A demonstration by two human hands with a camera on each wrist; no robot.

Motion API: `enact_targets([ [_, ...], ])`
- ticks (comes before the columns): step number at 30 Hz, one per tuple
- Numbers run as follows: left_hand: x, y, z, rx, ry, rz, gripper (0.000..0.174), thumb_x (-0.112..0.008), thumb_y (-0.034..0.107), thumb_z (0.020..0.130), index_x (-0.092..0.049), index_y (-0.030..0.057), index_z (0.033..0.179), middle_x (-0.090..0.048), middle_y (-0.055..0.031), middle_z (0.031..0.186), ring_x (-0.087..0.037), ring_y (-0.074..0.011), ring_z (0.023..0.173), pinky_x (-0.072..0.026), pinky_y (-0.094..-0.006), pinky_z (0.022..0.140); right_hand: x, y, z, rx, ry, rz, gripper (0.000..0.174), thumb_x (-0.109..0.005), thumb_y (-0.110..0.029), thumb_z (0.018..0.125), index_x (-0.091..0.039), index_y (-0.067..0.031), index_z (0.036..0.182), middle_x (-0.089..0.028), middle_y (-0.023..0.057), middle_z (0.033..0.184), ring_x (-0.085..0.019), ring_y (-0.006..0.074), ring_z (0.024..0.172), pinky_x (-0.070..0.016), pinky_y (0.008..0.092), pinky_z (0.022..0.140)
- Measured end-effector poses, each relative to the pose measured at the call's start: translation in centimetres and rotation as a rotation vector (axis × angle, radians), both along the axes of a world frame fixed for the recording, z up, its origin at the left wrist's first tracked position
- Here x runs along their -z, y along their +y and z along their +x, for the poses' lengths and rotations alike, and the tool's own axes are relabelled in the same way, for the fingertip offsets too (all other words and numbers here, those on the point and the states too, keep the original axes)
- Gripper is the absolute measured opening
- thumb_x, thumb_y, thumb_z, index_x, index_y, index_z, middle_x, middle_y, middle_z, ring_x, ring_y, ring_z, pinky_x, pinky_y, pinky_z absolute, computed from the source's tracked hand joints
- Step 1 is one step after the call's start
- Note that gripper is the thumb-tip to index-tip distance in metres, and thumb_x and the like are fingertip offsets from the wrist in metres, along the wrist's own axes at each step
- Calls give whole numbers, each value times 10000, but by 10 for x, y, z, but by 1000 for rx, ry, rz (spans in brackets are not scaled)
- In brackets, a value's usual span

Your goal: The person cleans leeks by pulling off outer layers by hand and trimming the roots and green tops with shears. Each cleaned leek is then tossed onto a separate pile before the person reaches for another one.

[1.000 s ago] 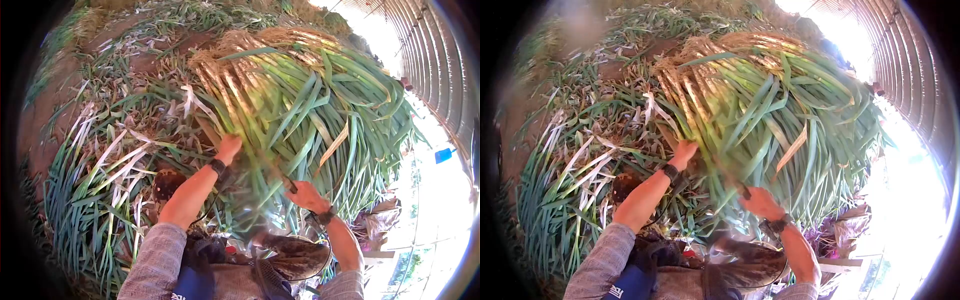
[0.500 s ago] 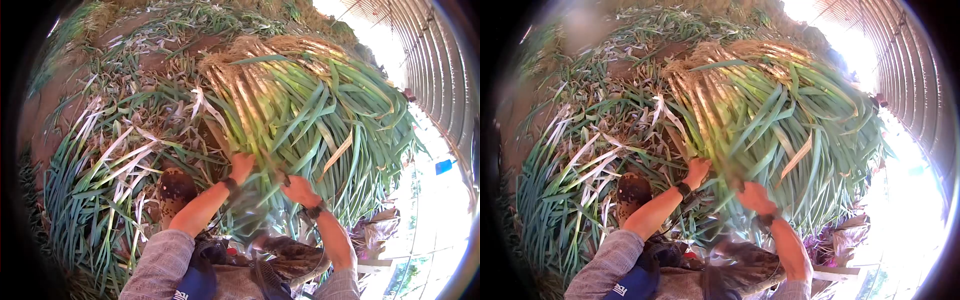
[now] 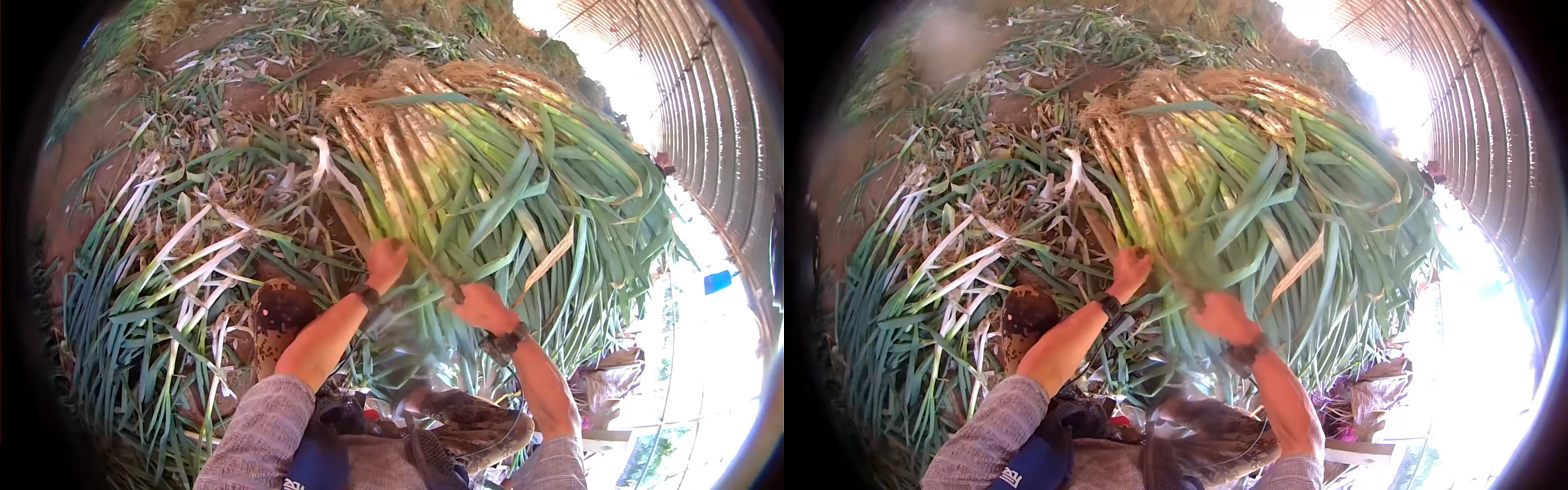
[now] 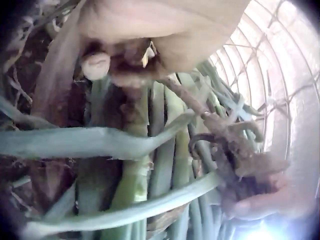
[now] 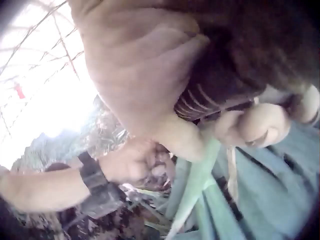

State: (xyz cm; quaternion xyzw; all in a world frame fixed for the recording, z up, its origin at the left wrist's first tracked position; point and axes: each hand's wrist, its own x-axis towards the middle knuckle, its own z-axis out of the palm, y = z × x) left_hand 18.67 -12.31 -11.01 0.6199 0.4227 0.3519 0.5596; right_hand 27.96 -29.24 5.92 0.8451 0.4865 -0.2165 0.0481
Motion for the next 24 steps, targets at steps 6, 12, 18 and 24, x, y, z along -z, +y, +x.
enact_targets([
  [6, -22, -5, -10, 273, 241, 61, 459, -669, 429, 822, -665, -24, 754, -659, -240, 720, -662, -418, 711, -497, -500, 611, -2, -23, 12, 145, 15, 3, 418, -649, -392, 805, -659, 22, 863, -653, 277, 817, -653, 438, 801, -497, 492, 715],
  [12, -12, 7, 0, 199, 379, 73, 354, -656, 299, 807, -684, -48, 868, -688, -226, 801, -681, -353, 704, -514, -483, 633, -16, -37, -5, 174, 55, -103, 397, -640, -359, 818, -670, -24, 1027, -683, 257, 924, -656, 444, 885, -507, 511, 782],
  [18, 34, -22, -46, 333, -94, -524, 248, -644, 157, 829, -697, -44, 964, -673, -57, 823, -599, -144, 756, -474, -347, 668, 8, -50, -25, 89, 117, 41, 419, -646, -386, 830, -617, 31, 812, -630, 245, 722, -632, 434, 721, -481, 499, 663],
  [24, 24, -39, -88, 552, -260, -641, 384, -639, 303, 961, -580, 7, 1199, -650, -65, 1033, -627, -180, 872, -508, -347, 765, 58, -81, -50, 54, 35, 85, 360, -637, -411, 862, -657, -54, 905, -663, 225, 777, -637, 446, 760, -488, 518, 682],
])
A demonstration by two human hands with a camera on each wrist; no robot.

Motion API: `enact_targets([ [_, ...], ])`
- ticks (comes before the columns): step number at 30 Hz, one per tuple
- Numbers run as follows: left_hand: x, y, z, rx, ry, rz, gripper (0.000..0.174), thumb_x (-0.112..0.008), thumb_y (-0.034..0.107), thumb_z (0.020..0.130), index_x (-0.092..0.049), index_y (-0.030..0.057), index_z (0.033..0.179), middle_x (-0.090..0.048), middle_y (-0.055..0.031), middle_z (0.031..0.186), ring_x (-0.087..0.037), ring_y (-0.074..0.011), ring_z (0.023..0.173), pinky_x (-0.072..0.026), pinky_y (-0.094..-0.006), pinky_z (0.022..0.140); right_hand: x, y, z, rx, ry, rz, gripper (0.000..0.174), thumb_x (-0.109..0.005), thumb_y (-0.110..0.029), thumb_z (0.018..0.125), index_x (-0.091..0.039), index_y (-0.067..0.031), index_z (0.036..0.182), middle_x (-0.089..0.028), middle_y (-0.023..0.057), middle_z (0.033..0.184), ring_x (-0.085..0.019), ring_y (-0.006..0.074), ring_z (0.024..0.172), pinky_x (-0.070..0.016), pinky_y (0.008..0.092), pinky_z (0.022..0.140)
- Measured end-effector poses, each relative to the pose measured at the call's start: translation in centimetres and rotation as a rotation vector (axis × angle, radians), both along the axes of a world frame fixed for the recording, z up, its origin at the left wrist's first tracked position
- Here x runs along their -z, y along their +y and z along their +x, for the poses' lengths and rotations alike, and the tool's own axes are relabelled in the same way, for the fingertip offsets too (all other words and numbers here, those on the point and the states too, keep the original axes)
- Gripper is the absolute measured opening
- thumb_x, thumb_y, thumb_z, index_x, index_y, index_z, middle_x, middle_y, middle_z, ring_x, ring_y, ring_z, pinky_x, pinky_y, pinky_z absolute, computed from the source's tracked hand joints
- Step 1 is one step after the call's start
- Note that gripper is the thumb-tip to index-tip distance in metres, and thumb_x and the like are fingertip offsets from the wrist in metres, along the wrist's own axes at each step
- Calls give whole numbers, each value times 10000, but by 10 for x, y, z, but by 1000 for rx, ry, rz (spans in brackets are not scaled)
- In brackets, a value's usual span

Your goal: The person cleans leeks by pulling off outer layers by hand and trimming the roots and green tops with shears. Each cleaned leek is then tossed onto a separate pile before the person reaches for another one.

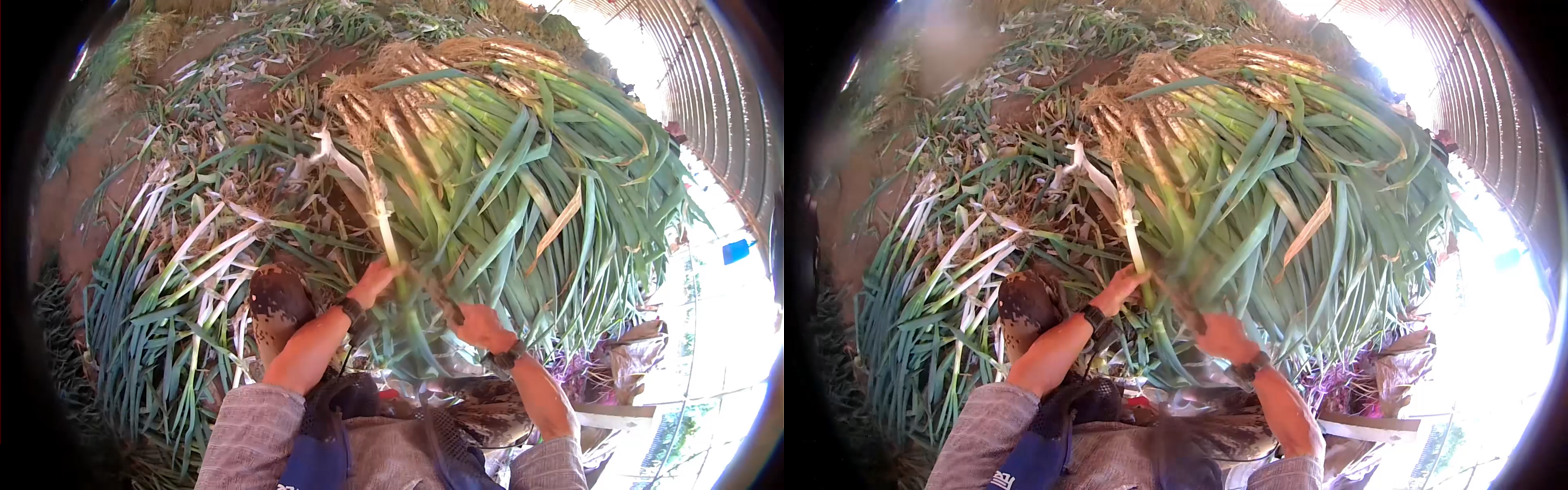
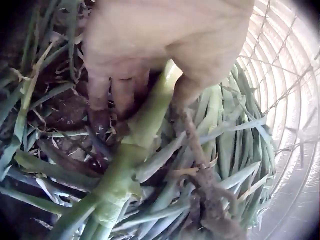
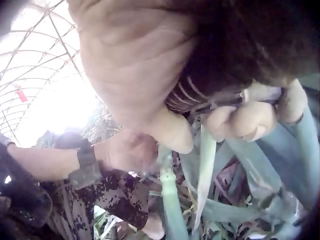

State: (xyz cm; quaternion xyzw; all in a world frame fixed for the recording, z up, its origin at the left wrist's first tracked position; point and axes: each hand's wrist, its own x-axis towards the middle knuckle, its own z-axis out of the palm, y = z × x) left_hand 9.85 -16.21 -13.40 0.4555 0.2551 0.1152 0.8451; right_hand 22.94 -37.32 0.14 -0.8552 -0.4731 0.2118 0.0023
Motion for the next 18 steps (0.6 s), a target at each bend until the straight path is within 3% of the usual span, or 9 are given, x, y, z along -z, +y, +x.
enact_targets([
  [1, 9, 8, 5, 4, -1, 7, 384, -639, 303, 961, -580, 7, 1199, -650, -65, 1033, -627, -180, 872, -508, -347, 765, 0, -2, -1, 14, 46, -25, 351, -634, -413, 865, -660, -66, 911, -668, 221, 786, -636, 446, 760, -487, 519, 684],
  [4, 12, 21, 13, -331, 103, 190, 391, -632, 321, 973, -595, -4, 1187, -670, -69, 1029, -647, -156, 829, -527, -365, 736, 1, -7, -2, 49, 45, -4, 355, -630, -406, 865, -659, -59, 932, -669, 222, 789, -633, 446, 755, -489, 516, 686],
  [7, 12, 14, 5, 56, 3, 51, 363, -690, 196, 914, -612, -30, 1188, -690, -77, 973, -654, -161, 826, -531, -354, 740, -4, -11, 1, 82, 33, 59, 353, -625, -402, 868, -658, -57, 932, -667, 215, 770, -629, 447, 740, -486, 516, 682],
  [9, 14, -10, 14, 132, 89, 133, 336, -685, 156, 897, -622, -23, 1174, -694, -101, 990, -657, -162, 807, -545, -358, 728, -4, -6, 3, 88, 34, 110, 352, -621, -401, 872, -657, -55, 927, -666, 209, 758, -627, 447, 731, -485, 517, 679],
  [10, 19, -15, 21, -54, -22, 108, 280, -662, 186, 914, -617, -3, 1115, -683, -101, 966, -650, -158, 792, -551, -366, 699, -4, -8, 4, 76, 19, 143, 346, -624, -391, 872, -653, -49, 918, -666, 203, 751, -627, 445, 725, -486, 517, 677],
  [11, 28, -5, 24, -29, -19, 110, 280, -662, 186, 914, -617, -3, 1115, -683, -101, 966, -650, -158, 792, -551, -366, 699, -4, -16, 4, 77, 1, 167, 341, -627, -380, 871, -649, -43, 908, -666, 197, 744, -627, 443, 719, -487, 516, 676],
  [12, 23, 11, 23, -162, -76, -82, 252, -650, 193, 920, -606, 11, 1088, -676, -99, 966, -648, -169, 801, -554, -376, 715, -4, -19, 4, 32, -19, 168, 321, -645, -356, 857, -645, -38, 898, -668, 195, 749, -634, 436, 722, -492, 515, 675],
  [15, -6, 29, 16, -395, -233, -219, 177, -606, 192, 941, -574, 48, 1040, -657, -86, 969, -651, -199, 862, -558, -384, 780, -15, -20, -5, 64, 4, 195, 323, -665, -353, 842, -642, -40, 918, -673, 192, 757, -643, 429, 730, -501, 511, 682],
  [18, -11, -4, 5, 105, -179, -163, 220, -609, 209, 955, -607, 53, 1110, -670, -75, 1019, -665, -214, 938, -553, -410, 838, -10, -15, 0, 51, -6, 256, 350, -679, -370, 835, -637, -45, 956, -679, 186, 757, -645, 428, 728, -508, 510, 685],
])
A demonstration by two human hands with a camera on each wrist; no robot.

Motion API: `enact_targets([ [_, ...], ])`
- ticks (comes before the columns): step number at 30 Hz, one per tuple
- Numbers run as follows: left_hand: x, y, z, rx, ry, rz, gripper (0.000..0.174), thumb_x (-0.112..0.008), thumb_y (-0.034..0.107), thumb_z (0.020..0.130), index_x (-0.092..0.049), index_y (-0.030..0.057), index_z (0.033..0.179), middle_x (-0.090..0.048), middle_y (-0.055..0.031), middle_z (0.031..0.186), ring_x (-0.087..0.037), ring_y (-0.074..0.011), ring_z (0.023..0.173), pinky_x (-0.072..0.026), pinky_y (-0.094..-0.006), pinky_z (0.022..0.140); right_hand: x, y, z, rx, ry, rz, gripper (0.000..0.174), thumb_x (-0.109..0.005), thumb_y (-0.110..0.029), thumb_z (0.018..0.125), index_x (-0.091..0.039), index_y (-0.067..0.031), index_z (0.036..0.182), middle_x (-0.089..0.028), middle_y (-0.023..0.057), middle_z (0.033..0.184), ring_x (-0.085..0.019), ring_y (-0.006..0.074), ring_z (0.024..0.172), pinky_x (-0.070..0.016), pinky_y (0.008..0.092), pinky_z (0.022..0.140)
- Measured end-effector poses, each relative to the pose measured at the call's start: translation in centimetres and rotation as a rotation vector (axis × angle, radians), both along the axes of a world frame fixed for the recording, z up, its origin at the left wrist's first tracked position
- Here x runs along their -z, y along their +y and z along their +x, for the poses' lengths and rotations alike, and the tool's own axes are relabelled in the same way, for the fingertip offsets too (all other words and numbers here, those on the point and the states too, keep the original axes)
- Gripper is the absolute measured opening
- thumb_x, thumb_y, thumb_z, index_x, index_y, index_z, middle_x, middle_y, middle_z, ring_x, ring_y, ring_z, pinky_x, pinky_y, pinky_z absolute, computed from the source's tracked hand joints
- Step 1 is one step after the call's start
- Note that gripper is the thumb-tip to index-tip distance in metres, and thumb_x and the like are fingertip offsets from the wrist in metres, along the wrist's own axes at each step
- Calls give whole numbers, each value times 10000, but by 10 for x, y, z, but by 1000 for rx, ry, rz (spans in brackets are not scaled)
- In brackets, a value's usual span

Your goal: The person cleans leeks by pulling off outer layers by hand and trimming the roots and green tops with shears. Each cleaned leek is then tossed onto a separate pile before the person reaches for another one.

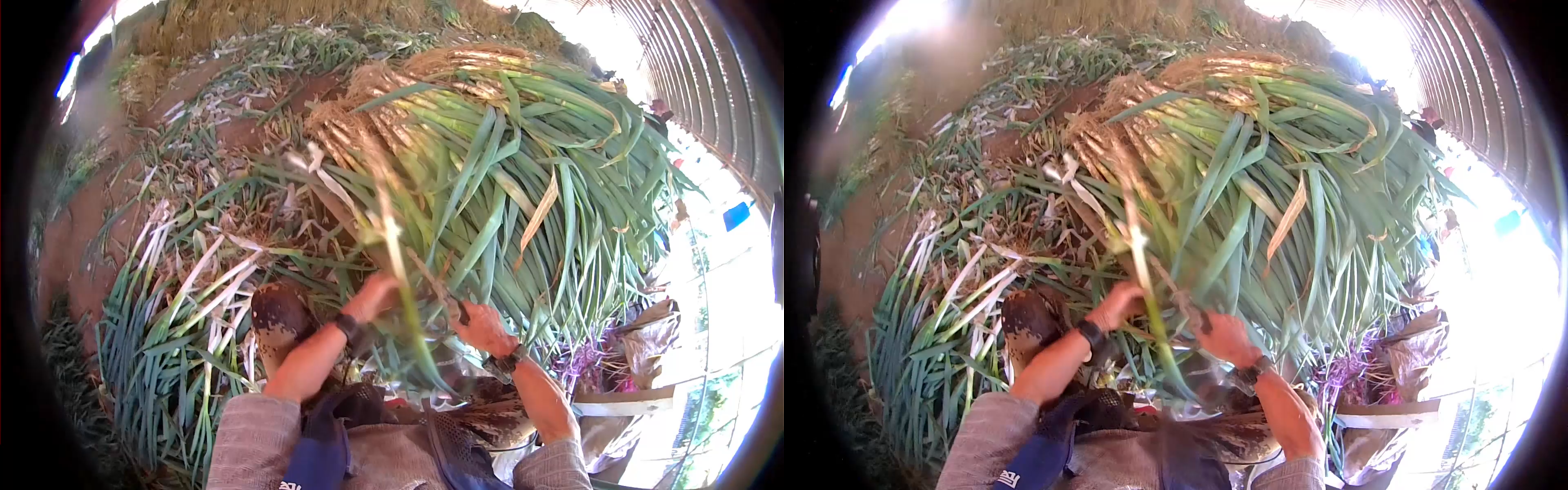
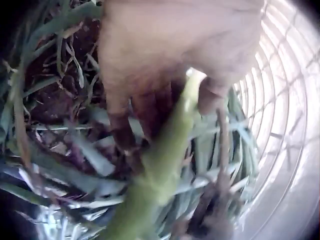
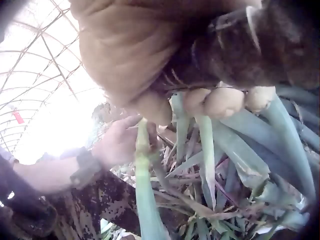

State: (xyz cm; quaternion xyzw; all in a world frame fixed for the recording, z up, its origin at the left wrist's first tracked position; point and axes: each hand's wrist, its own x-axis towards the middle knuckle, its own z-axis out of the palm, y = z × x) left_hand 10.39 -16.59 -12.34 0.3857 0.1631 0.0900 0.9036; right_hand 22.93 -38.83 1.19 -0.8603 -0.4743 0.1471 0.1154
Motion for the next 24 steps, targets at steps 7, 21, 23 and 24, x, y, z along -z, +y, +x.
enact_targets([
  [7, 11, 7, 23, 2, -31, -170, 416, -571, 441, 981, -583, 94, 1210, -642, -99, 1147, -625, -244, 1060, -505, -433, 902, -11, 1, -4, -5, 71, -84, 376, -580, -386, 901, -644, -93, 1126, -695, 196, 876, -658, 427, 836, -508, 519, 781],
  [21, 29, 13, 29, -393, -75, -246, 274, -453, 249, 1043, -514, 76, 1246, -625, -75, 1154, -611, -253, 1077, -483, -413, 946, 36, -25, -2, -8, -96, -170, 369, -651, -310, 828, -567, -20, 1041, -666, 262, 838, -631, 468, 808, -491, 558, 770],
  [23, 35, 12, 31, -401, -60, -146, 280, -482, 250, 1034, -502, 78, 1254, -618, -65, 1144, -612, -231, 1036, -500, -424, 899, 42, -13, -5, -16, -29, -76, 362, -653, -312, 833, -576, -12, 1022, -667, 264, 838, -631, 473, 813, -485, 564, 782],
  [24, 37, 10, 30, -393, -13, -102, 266, -501, 256, 1027, -504, 82, 1228, -619, -52, 1085, -612, -210, 1002, -507, -419, 876, 46, -5, -5, -16, -27, -71, 362, -653, -312, 833, -576, -12, 1022, -667, 264, 838, -631, 473, 813, -485, 564, 782],
])
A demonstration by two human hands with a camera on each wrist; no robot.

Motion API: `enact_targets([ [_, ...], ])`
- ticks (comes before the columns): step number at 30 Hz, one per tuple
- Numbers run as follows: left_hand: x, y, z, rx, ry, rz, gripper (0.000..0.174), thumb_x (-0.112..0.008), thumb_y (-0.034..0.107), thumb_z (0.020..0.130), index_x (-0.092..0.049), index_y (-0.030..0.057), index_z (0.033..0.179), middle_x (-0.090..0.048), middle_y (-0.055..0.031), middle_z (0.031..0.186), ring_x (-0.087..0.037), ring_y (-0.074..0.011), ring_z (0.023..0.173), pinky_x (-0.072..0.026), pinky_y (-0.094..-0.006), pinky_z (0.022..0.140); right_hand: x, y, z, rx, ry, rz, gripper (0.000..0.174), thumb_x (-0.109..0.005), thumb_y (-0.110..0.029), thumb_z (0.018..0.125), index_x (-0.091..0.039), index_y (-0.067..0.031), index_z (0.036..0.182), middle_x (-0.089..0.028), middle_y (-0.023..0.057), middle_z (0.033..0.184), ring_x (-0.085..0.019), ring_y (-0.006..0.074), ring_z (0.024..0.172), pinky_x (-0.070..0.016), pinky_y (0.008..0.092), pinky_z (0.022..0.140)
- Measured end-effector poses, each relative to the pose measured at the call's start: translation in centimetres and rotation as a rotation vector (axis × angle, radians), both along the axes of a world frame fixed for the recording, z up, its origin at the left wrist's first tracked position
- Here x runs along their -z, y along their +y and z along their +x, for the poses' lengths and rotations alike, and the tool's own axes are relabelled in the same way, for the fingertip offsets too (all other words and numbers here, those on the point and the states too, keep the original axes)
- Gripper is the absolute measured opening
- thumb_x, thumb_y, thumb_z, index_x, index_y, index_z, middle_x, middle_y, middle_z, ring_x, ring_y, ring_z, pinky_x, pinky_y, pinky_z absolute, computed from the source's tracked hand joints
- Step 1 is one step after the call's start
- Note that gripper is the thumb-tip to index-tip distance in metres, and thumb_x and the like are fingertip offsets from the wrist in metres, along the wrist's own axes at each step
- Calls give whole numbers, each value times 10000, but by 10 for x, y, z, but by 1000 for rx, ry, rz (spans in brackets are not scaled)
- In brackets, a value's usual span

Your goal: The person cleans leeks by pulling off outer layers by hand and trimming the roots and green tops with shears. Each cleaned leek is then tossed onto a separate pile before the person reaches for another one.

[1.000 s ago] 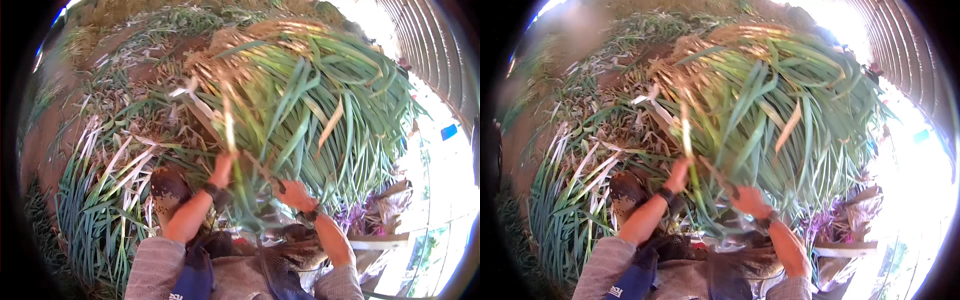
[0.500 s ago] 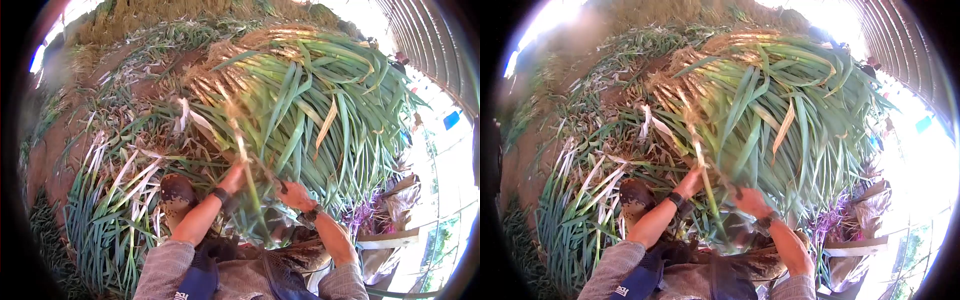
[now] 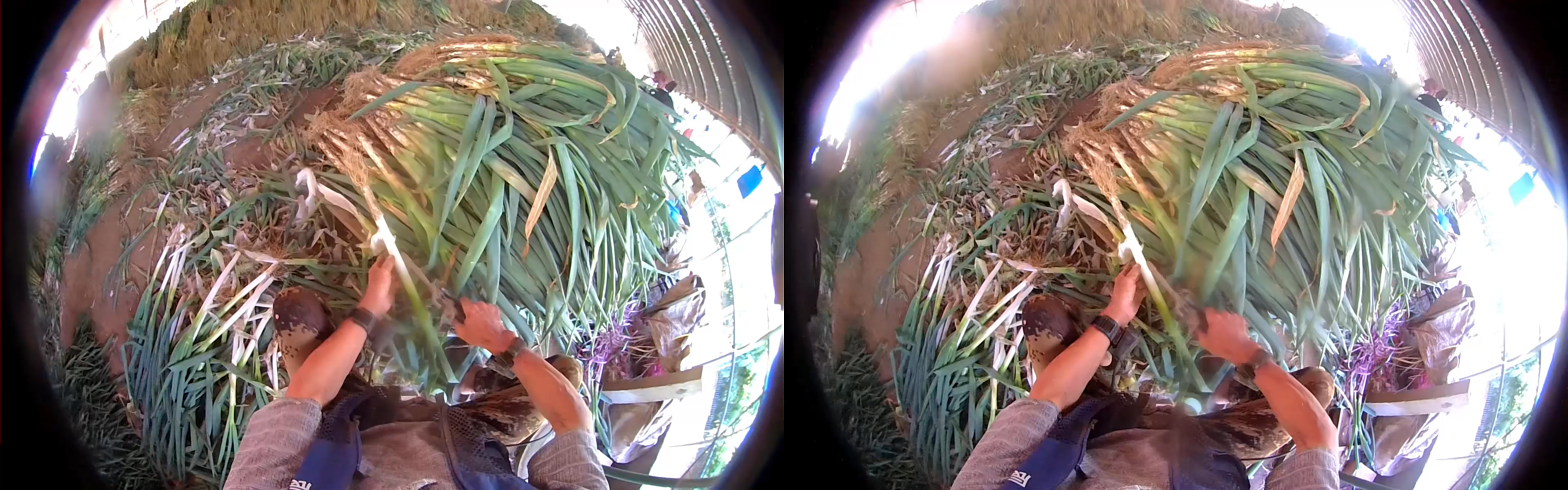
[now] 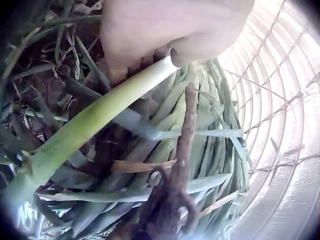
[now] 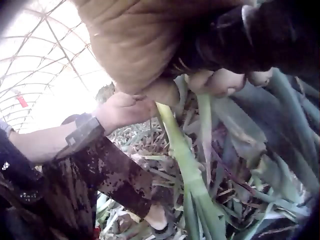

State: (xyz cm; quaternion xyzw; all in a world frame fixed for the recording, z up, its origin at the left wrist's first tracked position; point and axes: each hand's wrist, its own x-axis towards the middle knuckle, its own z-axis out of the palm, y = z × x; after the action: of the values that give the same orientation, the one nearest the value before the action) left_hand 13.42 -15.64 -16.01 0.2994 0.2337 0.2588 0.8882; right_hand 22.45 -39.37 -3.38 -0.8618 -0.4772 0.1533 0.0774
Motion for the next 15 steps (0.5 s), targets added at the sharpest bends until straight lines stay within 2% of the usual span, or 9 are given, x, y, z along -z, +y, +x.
enact_targets([
  [2, 3, -1, -3, 7, 97, 88, 268, -533, 270, 1013, -504, 89, 1208, -597, -27, 975, -618, -175, 903, -532, -401, 797, 6, 16, 3, 9, -22, -29, 374, -646, -349, 849, -595, -8, 994, -670, 262, 839, -636, 469, 821, -487, 564, 779],
  [3, 8, 0, -5, 4, 96, 91, 268, -533, 270, 1013, -504, 89, 1208, -597, -27, 975, -618, -175, 903, -532, -401, 797, 7, 22, 3, 6, -24, -26, 374, -646, -349, 849, -595, -8, 994, -670, 262, 839, -636, 469, 821, -487, 564, 779],
  [5, 18, 1, -9, 71, 217, 155, 292, -547, 287, 1006, -506, 98, 1224, -579, -36, 996, -626, -197, 860, -548, -396, 725, 7, 32, 3, 18, -61, 51, 407, -634, -402, 866, -619, -8, 965, -676, 257, 842, -645, 460, 836, -498, 549, 791],
  [7, 47, -2, -10, 98, 249, 194, 309, -542, 294, 1008, -504, 87, 1234, -578, -61, 1036, -632, -241, 856, -564, -413, 718, 4, 42, 3, -19, -22, 30, 420, -624, -421, 873, -628, -12, 967, -678, 261, 849, -648, 461, 844, -501, 548, 798],
  [9, 64, -13, -12, 189, 277, 245, 367, -537, 306, 1011, -486, 67, 1284, -577, -85, 1074, -632, -260, 918, -567, -432, 791, -1, 53, 2, -53, 19, 6, 434, -614, -440, 880, -636, -15, 968, -679, 266, 857, -651, 462, 853, -505, 546, 804],
  [10, 55, -20, -21, 254, 295, 263, 435, -531, 327, 1014, -454, 55, 1344, -568, -99, 1125, -621, -263, 984, -561, -446, 840, -3, 57, -1, -8, 33, -36, 387, -597, -399, 870, -637, -35, 997, -686, 249, 870, -657, 448, 862, -508, 542, 807],
  [11, 44, -26, -25, 251, 296, 257, 435, -531, 327, 1014, -454, 55, 1344, -568, -99, 1125, -621, -263, 984, -561, -446, 840, -6, 61, -2, 37, 47, -79, 350, -581, -357, 859, -638, -54, 1025, -692, 232, 884, -663, 435, 872, -510, 538, 809],
  [15, 55, -34, -27, 251, 221, 200, 472, -537, 328, 1009, -438, 58, 1383, -566, -91, 1132, -613, -255, 1006, -548, -447, 859, -23, 72, -5, 48, 58, -119, 332, -575, -330, 840, -646, -43, 991, -691, 244, 890, -668, 431, 872, -512, 533, 818],
])
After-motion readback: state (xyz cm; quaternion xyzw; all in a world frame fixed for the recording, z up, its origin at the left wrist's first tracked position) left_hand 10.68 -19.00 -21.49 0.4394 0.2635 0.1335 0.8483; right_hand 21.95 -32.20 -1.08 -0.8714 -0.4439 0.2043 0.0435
